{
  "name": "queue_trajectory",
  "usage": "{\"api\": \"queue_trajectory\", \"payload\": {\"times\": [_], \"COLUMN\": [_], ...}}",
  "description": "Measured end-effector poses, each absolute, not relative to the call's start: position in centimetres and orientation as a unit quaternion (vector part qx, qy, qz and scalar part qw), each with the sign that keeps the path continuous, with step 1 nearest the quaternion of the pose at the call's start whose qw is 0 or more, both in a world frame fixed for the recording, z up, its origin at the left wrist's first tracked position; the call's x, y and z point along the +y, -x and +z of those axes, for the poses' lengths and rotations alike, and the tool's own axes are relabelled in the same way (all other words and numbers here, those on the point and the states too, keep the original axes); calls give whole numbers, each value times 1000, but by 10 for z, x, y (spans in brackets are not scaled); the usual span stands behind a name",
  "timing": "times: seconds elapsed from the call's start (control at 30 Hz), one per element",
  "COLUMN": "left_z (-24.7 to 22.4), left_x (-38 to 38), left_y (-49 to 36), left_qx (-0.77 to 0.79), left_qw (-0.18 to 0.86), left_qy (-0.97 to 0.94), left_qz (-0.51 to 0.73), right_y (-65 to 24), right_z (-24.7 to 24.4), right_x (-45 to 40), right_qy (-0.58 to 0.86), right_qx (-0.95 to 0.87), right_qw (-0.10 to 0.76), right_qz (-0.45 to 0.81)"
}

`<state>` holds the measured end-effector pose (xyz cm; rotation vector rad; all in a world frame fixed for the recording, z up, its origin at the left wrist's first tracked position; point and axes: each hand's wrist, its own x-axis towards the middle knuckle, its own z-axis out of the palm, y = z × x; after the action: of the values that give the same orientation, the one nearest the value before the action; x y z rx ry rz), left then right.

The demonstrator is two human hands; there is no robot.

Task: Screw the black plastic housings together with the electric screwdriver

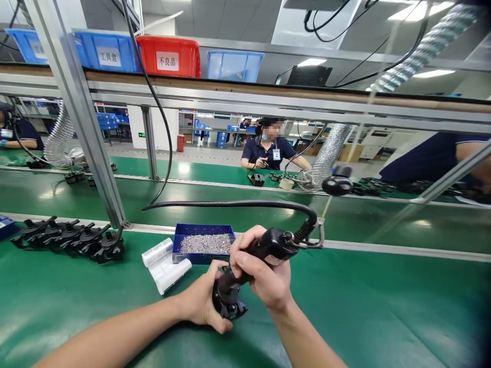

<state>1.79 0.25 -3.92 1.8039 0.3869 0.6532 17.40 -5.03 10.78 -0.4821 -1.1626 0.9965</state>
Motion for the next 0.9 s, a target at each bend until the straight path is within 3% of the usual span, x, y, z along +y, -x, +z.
{"api": "queue_trajectory", "payload": {"times": [0.37, 0.63, 0.9], "left_z": [-25, -19, -28], "left_x": [1, -3, 6], "left_y": [-22, -22, -9], "left_qx": [158, 178, 211], "left_qw": [552, 544, 531], "left_qy": [-775, -786, -765], "left_qz": [263, 235, 298], "right_y": [-166, -143, -179], "right_z": [102, 101, 114], "right_x": [-44, -48, -47], "right_qy": [257, 299, 230], "right_qx": [-571, -589, -527], "right_qw": [590, 614, 669], "right_qz": [510, 431, 471]}}
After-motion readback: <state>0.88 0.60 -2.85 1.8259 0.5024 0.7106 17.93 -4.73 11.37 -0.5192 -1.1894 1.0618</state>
